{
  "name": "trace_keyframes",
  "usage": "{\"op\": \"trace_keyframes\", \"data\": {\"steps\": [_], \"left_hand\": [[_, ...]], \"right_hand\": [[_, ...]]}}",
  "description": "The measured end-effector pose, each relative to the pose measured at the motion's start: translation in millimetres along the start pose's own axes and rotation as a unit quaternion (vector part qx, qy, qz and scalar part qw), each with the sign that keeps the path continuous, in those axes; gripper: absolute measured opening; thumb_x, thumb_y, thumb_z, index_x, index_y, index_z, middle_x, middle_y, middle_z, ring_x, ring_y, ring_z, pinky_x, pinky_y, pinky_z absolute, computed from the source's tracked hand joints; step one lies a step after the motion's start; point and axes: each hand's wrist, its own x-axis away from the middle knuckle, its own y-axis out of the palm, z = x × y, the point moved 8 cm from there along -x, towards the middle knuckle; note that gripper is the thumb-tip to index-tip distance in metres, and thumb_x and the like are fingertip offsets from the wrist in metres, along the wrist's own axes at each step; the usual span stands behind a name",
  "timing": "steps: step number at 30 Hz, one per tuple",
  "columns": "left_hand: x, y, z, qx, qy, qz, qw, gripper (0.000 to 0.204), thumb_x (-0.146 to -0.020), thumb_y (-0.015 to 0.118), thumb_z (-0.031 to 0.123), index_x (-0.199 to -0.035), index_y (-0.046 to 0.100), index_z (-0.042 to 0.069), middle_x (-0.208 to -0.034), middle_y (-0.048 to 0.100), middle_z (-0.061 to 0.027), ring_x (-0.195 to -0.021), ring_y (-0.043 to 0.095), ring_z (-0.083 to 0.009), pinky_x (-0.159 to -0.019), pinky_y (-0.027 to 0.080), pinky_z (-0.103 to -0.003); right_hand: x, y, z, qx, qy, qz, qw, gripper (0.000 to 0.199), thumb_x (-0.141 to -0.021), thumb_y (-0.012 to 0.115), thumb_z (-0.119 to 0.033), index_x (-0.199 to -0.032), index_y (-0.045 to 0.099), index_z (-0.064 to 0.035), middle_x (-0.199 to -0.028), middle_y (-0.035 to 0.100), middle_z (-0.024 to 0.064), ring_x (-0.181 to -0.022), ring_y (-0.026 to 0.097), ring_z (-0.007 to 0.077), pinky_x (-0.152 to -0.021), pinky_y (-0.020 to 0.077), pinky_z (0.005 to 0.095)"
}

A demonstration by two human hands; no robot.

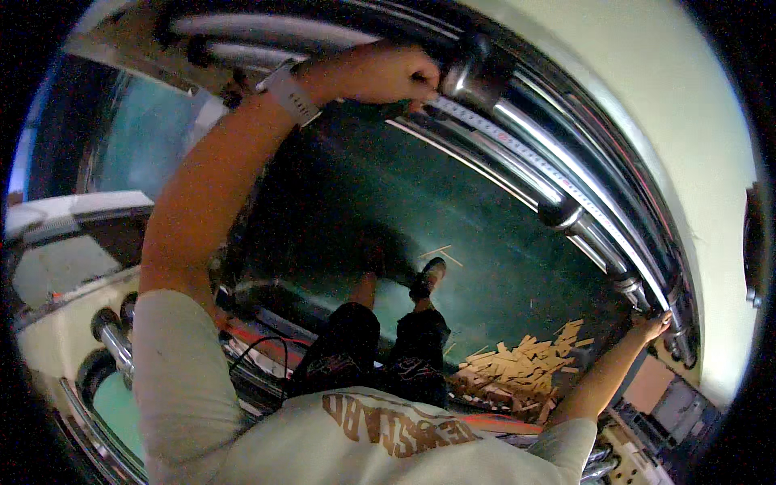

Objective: The person uses a tape measure to measure the length of several parallel metal pipes mounted on a wall. They repeatedly extend the tape measure, align it with the pipes, and retract it to measure different sections.

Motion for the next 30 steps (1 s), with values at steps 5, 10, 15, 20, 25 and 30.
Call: {"op": "trace_keyframes", "data": {"steps": [5, 10, 15, 20, 25, 30], "left_hand": [[-2, -11, -1, 0.007, -0.018, 0.016, 1.000, 0.023, -0.079, 0.054, 0.026, -0.070, 0.058, 0.005, -0.064, 0.057, -0.0064, -0.063, 0.055, -0.0171, -0.060, 0.043, -0.032], [11, -33, 13, 0.010, -0.060, 0.053, 0.997, 0.023, -0.077, 0.054, 0.024, -0.076, 0.060, 0.002, -0.062, 0.056, -0.0077, -0.057, 0.053, -0.0167, -0.055, 0.042, -0.031], [29, -41, 22, 0.041, -0.109, 0.010, 0.993, 0.021, -0.075, 0.052, 0.019, -0.080, 0.061, 0.000, -0.067, 0.059, -0.0122, -0.061, 0.055, -0.0186, -0.057, 0.042, -0.033], [21, -41, 26, 0.032, -0.113, -0.002, 0.993, 0.020, -0.074, 0.053, 0.017, -0.077, 0.062, -0.001, -0.065, 0.059, -0.0120, -0.058, 0.054, -0.0179, -0.056, 0.042, -0.033], [29, -46, 11, 0.059, -0.075, -0.002, 0.995, 0.020, -0.073, 0.053, 0.016, -0.076, 0.061, -0.001, -0.063, 0.058, -0.0117, -0.057, 0.054, -0.0178, -0.056, 0.042, -0.034], [19, -40, 24, 0.016, -0.137, -0.008, 0.990, 0.020, -0.073, 0.053, 0.016, -0.076, 0.061, -0.002, -0.063, 0.058, -0.0116, -0.056, 0.053, -0.0178, -0.056, 0.041, -0.034]], "right_hand": [[4, -49, -7, -0.185, 0.141, 0.018, 0.972, 0.066, -0.069, 0.064, -0.028, -0.121, 0.035, -0.0005, -0.118, 0.042, 0.0203, -0.112, 0.037, 0.0341, -0.094, 0.0327, 0.0370], [-6, -44, -33, 0.171, -0.026, -0.068, 0.983, 0.054, -0.075, 0.059, -0.028, -0.117, 0.038, -0.0019, -0.115, 0.045, 0.0181, -0.111, 0.039, 0.0325, -0.093, 0.0342, 0.0340], [-3, -24, 21, -0.584, 0.223, 0.073, 0.777, 0.061, -0.070, 0.064, -0.027, -0.118, 0.037, -0.0029, -0.113, 0.046, 0.0152, -0.107, 0.043, 0.0279, -0.090, 0.0370, 0.0332], [3, -43, -33, 0.057, 0.012, -0.039, 0.998, 0.057, -0.075, 0.061, -0.026, -0.121, 0.035, -0.0034, -0.114, 0.046, 0.0136, -0.106, 0.043, 0.0261, -0.088, 0.0387, 0.0348], [-15, -20, 76, -0.453, 0.095, 0.028, 0.886, 0.082, -0.062, 0.047, -0.068, -0.121, 0.043, -0.0113, -0.123, 0.043, 0.0084, -0.117, 0.030, 0.0299, -0.101, 0.0190, 0.0412], [-5, 16, -7, 0.018, -0.024, -0.080, 0.996, 0.082, -0.063, 0.049, -0.066, -0.121, 0.042, -0.0099, -0.124, 0.042, 0.0082, -0.115, 0.034, 0.0300, -0.101, 0.0195, 0.0405]]}}
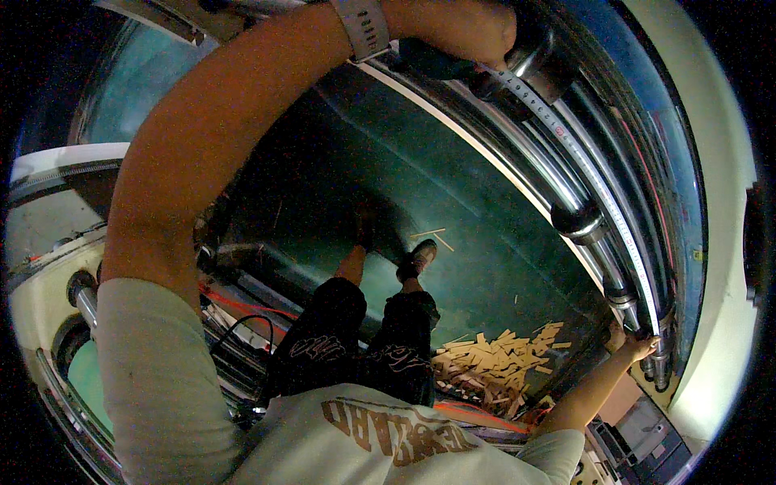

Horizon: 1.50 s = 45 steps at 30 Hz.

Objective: The person uses a tape measure to measure the length of several parallel metal pipes mounted on a wall. They repeatedly extend the tape measure, align it with the pipes, and retract it to measure different sections.

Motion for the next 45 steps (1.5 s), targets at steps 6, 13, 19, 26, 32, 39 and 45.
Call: {"op": "trace_keyframes", "data": {"steps": [6, 13, 19, 26, 32, 39, 45], "left_hand": [[3, -4, -8, 0.029, 0.017, 0.000, 0.999, 0.021, -0.075, 0.053, 0.018, -0.076, 0.061, -0.002, -0.062, 0.057, -0.0108, -0.054, 0.051, -0.0173, -0.055, 0.041, -0.034], [2, 0, -1, 0.029, -0.024, -0.010, 0.999, 0.020, -0.075, 0.054, 0.018, -0.076, 0.061, -0.001, -0.061, 0.056, -0.0105, -0.053, 0.050, -0.0171, -0.054, 0.041, -0.033], [-29, 17, -23, -0.078, 0.085, 0.021, 0.993, 0.023, -0.077, 0.054, 0.026, -0.074, 0.059, 0.003, -0.062, 0.056, -0.0094, -0.056, 0.053, -0.0192, -0.055, 0.042, -0.034], [-15, 13, -2, -0.124, 0.137, 0.136, 0.973, 0.033, -0.071, 0.063, 0.034, -0.083, 0.053, 0.005, -0.073, 0.054, -0.0132, -0.072, 0.054, -0.0261, -0.062, 0.042, -0.035], [-1, 18, 13, -0.147, 0.103, 0.226, 0.957, 0.095, -0.059, 0.072, 0.026, -0.132, 0.014, 0.010, -0.083, 0.058, -0.0206, -0.071, 0.058, -0.0346, -0.065, 0.047, -0.041], [-4, 24, 20, -0.192, 0.098, 0.240, 0.946, 0.094, -0.059, 0.071, 0.022, -0.133, 0.014, 0.010, -0.076, 0.058, -0.0179, -0.067, 0.058, -0.0325, -0.061, 0.048, -0.039], [-7, 24, 20, -0.197, 0.100, 0.245, 0.944, 0.094, -0.058, 0.071, 0.022, -0.133, 0.014, 0.011, -0.075, 0.058, -0.0173, -0.069, 0.058, -0.0330, -0.065, 0.047, -0.040]], "right_hand": [[-3, -9, 54, -0.348, 0.017, 0.073, 0.934, 0.088, -0.061, 0.049, -0.068, -0.122, 0.038, -0.0054, -0.127, 0.039, 0.0073, -0.115, 0.033, 0.0301, -0.101, 0.0193, 0.0393], [5, 1, 22, -0.471, 0.019, 0.144, 0.870, 0.046, -0.081, 0.055, -0.028, -0.114, 0.038, -0.0006, -0.115, 0.047, 0.0162, -0.102, 0.047, 0.0307, -0.087, 0.0409, 0.0420], [13, -32, 40, -0.403, -0.026, 0.178, 0.897, 0.052, -0.078, 0.059, -0.027, -0.116, 0.033, -0.0020, -0.116, 0.045, 0.0181, -0.101, 0.047, 0.0331, -0.082, 0.0431, 0.0434], [29, -60, -16, -0.738, 0.350, 0.069, 0.573, 0.057, -0.078, 0.056, -0.036, -0.118, 0.033, -0.0030, -0.112, 0.047, 0.0138, -0.097, 0.047, 0.0299, -0.081, 0.0407, 0.0459], [28, -44, 49, -0.634, 0.244, 0.098, 0.727, 0.057, -0.081, 0.052, -0.039, -0.121, 0.030, -0.0056, -0.120, 0.041, 0.0155, -0.101, 0.047, 0.0296, -0.080, 0.0426, 0.0418], [29, -58, -3, -0.763, 0.329, 0.094, 0.548, 0.044, -0.078, 0.057, -0.032, -0.109, 0.041, -0.0040, -0.107, 0.051, 0.0159, -0.092, 0.052, 0.0297, -0.077, 0.0468, 0.0424], [31, -55, 9, -0.750, 0.325, 0.098, 0.568, 0.057, -0.079, 0.055, -0.037, -0.119, 0.031, -0.0030, -0.113, 0.046, 0.0114, -0.096, 0.047, 0.0265, -0.076, 0.0416, 0.0379]]}}
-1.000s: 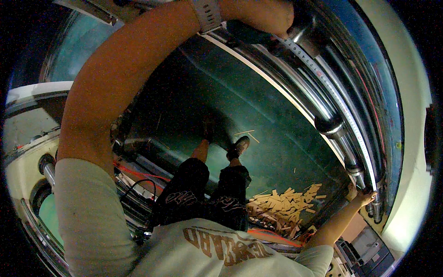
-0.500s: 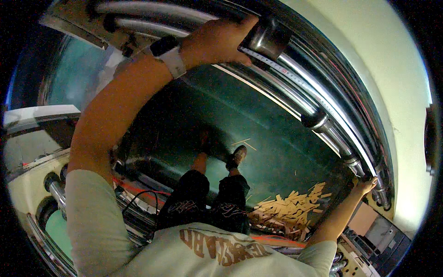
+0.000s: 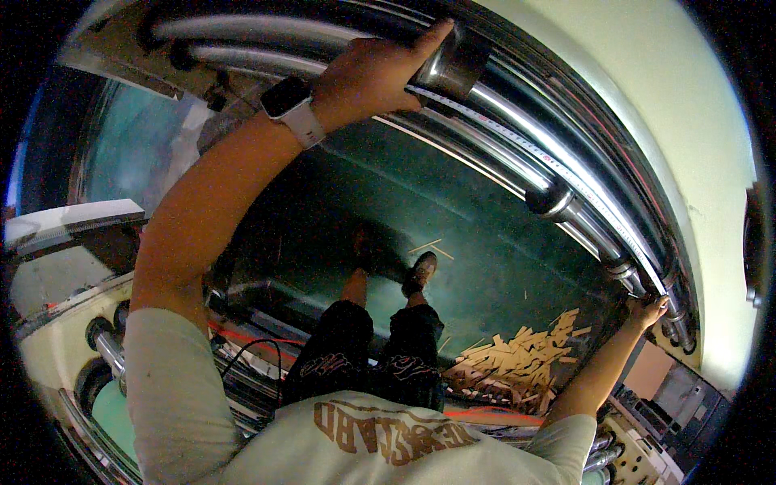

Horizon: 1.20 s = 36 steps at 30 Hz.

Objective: The person uses a tape measure to measure the length of several parallel metal pipes mounted on a wall. They repeatedly extend the tape measure, align it with the pipes, and retract it to measure different sections.

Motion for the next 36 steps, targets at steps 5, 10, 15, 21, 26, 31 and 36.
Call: {"op": "trace_keyframes", "data": {"steps": [5, 10, 15, 21, 26, 31, 36], "left_hand": [[1, -4, -2, 0.014, -0.002, 0.006, 1.000, 0.094, -0.056, 0.072, 0.023, -0.132, 0.018, 0.015, -0.082, 0.059, -0.0176, -0.075, 0.058, -0.0334, -0.070, 0.047, -0.040], [0, -5, -3, 0.014, -0.012, -0.004, 1.000, 0.094, -0.055, 0.073, 0.025, -0.132, 0.020, 0.016, -0.089, 0.058, -0.0180, -0.078, 0.058, -0.0333, -0.071, 0.046, -0.039], [-7, -1, 3, 0.031, 0.003, -0.016, 0.999, 0.094, -0.058, 0.073, 0.024, -0.133, 0.016, 0.017, -0.097, 0.056, -0.0186, -0.083, 0.057, -0.0339, -0.072, 0.046, -0.040], [-1, 9, -22, 0.277, -0.013, -0.122, 0.953, 0.097, -0.059, 0.074, 0.017, -0.135, 0.012, 0.020, -0.101, 0.056, -0.0117, -0.086, 0.054, -0.0239, -0.077, 0.042, -0.034], [10, 6, -34, 0.333, -0.046, -0.131, 0.932, 0.088, -0.061, 0.075, 0.017, -0.131, 0.021, 0.017, -0.081, 0.056, -0.0072, -0.080, 0.053, -0.0173, -0.074, 0.042, -0.033], [-13, 14, -19, 0.310, 0.078, -0.212, 0.923, 0.022, -0.076, 0.061, 0.023, -0.086, 0.052, 0.005, -0.080, 0.055, -0.0042, -0.079, 0.051, -0.0148, -0.073, 0.041, -0.029], [-8, 11, -21, 0.270, 0.060, -0.174, 0.945, 0.012, -0.077, 0.056, 0.014, -0.076, 0.054, 0.002, -0.073, 0.051, -0.0050, -0.070, 0.048, -0.0138, -0.065, 0.040, -0.027]], "right_hand": [[22, 15, -15, 0.038, 0.001, 0.016, 0.999, 0.060, -0.080, 0.054, -0.037, -0.122, 0.028, -0.0034, -0.118, 0.043, 0.0146, -0.099, 0.046, 0.0279, -0.078, 0.0400, 0.0415], [33, 22, -18, 0.053, 0.014, 0.047, 0.997, 0.058, -0.079, 0.054, -0.040, -0.118, 0.031, -0.0051, -0.112, 0.047, 0.0122, -0.094, 0.048, 0.0260, -0.072, 0.0405, 0.0442], [-18, -7, 24, 0.049, 0.027, -0.006, 0.998, 0.060, -0.076, 0.055, -0.045, -0.115, 0.033, -0.0059, -0.108, 0.049, 0.0109, -0.092, 0.048, 0.0253, -0.074, 0.0400, 0.0446], [-95, -67, 11, 0.242, -0.270, -0.086, 0.928, 0.047, -0.080, 0.055, -0.039, -0.112, 0.036, -0.0102, -0.076, 0.051, 0.0068, -0.063, 0.046, 0.0157, -0.051, 0.0394, 0.0322], [-18, 18, 47, -0.052, 0.036, -0.042, 0.997, 0.044, -0.081, 0.055, -0.035, -0.111, 0.038, -0.0079, -0.087, 0.052, 0.0096, -0.068, 0.050, 0.0178, -0.054, 0.0429, 0.0341], [-18, -11, 10, 0.064, -0.056, -0.143, 0.986, 0.035, -0.079, 0.049, -0.028, -0.099, 0.052, 0.0003, -0.097, 0.057, 0.0130, -0.079, 0.055, 0.0257, -0.071, 0.0464, 0.0383], [-14, 1, -26, 0.243, -0.306, -0.133, 0.911, 0.024, -0.072, 0.052, -0.016, -0.084, 0.057, 0.0034, -0.083, 0.059, 0.0103, -0.073, 0.055, 0.0203, -0.068, 0.0472, 0.0333]]}}
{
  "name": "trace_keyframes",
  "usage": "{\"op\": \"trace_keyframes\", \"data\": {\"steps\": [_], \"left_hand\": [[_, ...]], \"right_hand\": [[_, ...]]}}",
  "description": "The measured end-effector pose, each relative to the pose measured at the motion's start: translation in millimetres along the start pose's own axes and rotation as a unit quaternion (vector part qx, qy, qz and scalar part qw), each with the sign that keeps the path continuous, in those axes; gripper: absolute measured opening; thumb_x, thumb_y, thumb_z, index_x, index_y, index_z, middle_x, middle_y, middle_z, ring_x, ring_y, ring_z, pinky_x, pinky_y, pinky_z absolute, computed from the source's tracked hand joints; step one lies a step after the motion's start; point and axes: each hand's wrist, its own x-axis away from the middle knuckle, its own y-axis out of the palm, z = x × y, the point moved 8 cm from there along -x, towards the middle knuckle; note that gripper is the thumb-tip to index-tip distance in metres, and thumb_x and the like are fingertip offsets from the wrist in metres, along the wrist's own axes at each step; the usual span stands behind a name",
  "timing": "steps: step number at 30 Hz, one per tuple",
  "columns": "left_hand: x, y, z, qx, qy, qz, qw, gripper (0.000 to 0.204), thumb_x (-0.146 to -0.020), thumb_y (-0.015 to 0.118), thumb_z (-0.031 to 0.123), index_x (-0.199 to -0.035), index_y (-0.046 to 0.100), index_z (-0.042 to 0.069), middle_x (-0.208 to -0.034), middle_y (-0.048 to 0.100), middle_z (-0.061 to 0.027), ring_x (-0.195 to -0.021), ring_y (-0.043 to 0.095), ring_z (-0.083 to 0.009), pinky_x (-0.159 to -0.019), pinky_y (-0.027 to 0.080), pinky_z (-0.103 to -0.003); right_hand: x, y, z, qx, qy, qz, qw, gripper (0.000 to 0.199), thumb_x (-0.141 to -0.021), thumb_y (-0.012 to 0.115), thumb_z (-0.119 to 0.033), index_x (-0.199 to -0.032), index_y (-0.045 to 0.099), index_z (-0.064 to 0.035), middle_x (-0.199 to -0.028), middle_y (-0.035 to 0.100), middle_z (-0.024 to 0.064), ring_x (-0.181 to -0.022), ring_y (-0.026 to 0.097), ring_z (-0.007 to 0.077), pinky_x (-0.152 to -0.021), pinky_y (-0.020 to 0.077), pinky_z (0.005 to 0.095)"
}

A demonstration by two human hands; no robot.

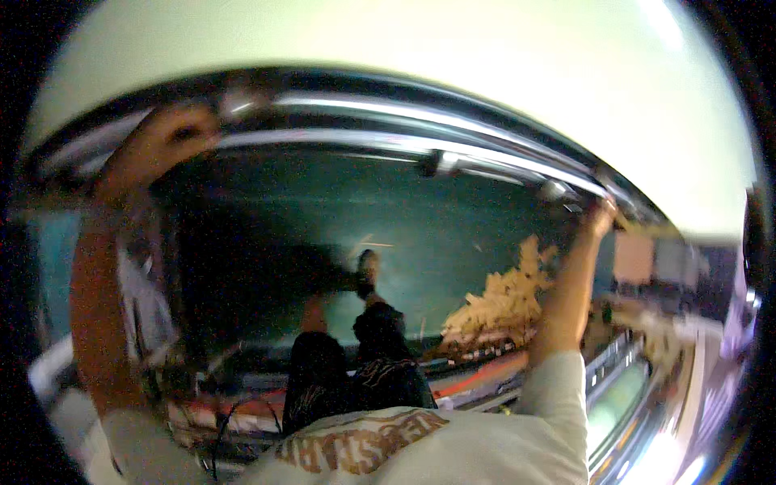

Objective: The person uses a tape measure to measure the length of several parallel metal pipes mounted on a wall. They repeatedly extend the tape measure, align it with the pipes, and retract it to measure different sections.

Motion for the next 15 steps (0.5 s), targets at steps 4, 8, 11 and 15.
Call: {"op": "trace_keyframes", "data": {"steps": [4, 8, 11, 15], "left_hand": [[15, -6, -6, -0.010, -0.127, 0.020, 0.992, 0.013, -0.078, 0.055, 0.013, -0.077, 0.054, 0.000, -0.073, 0.054, -0.0072, -0.072, 0.052, -0.0153, -0.070, 0.041, -0.027], [22, -6, 4, 0.041, -0.172, 0.087, 0.980, 0.012, -0.079, 0.054, 0.011, -0.076, 0.054, 0.000, -0.071, 0.054, -0.0071, -0.070, 0.052, -0.0152, -0.069, 0.041, -0.027], [16, -1, -7, 0.039, -0.116, 0.014, 0.992, 0.011, -0.079, 0.053, 0.009, -0.076, 0.053, -0.001, -0.070, 0.054, -0.0067, -0.070, 0.052, -0.0148, -0.067, 0.041, -0.026], [17, -1, -6, 0.045, -0.102, 0.025, 0.993, 0.011, -0.080, 0.052, 0.009, -0.076, 0.053, -0.001, -0.070, 0.054, -0.0067, -0.069, 0.052, -0.0146, -0.067, 0.041, -0.026]], "right_hand": [[25, 15, 35, -0.279, 0.231, 0.156, 0.919, 0.020, -0.079, 0.057, -0.023, -0.093, 0.049, -0.0105, -0.081, 0.049, 0.0021, -0.074, 0.048, 0.0160, -0.059, 0.0445, 0.0295], [30, 44, -5, -0.328, 0.260, 0.179, 0.890, 0.014, -0.083, 0.054, -0.022, -0.078, 0.044, -0.0131, -0.070, 0.045, -0.0038, -0.061, 0.044, 0.0087, -0.050, 0.0393, 0.0227], [32, 38, -3, -0.338, 0.247, 0.169, 0.892, 0.013, -0.084, 0.052, -0.025, -0.086, 0.044, -0.0149, -0.073, 0.046, -0.0027, -0.063, 0.045, 0.0105, -0.048, 0.0378, 0.0236], [34, 40, -1, -0.332, 0.264, 0.177, 0.888, 0.017, -0.084, 0.052, -0.028, -0.090, 0.044, -0.0154, -0.073, 0.046, -0.0017, -0.062, 0.046, 0.0127, -0.047, 0.0378, 0.0256]]}}
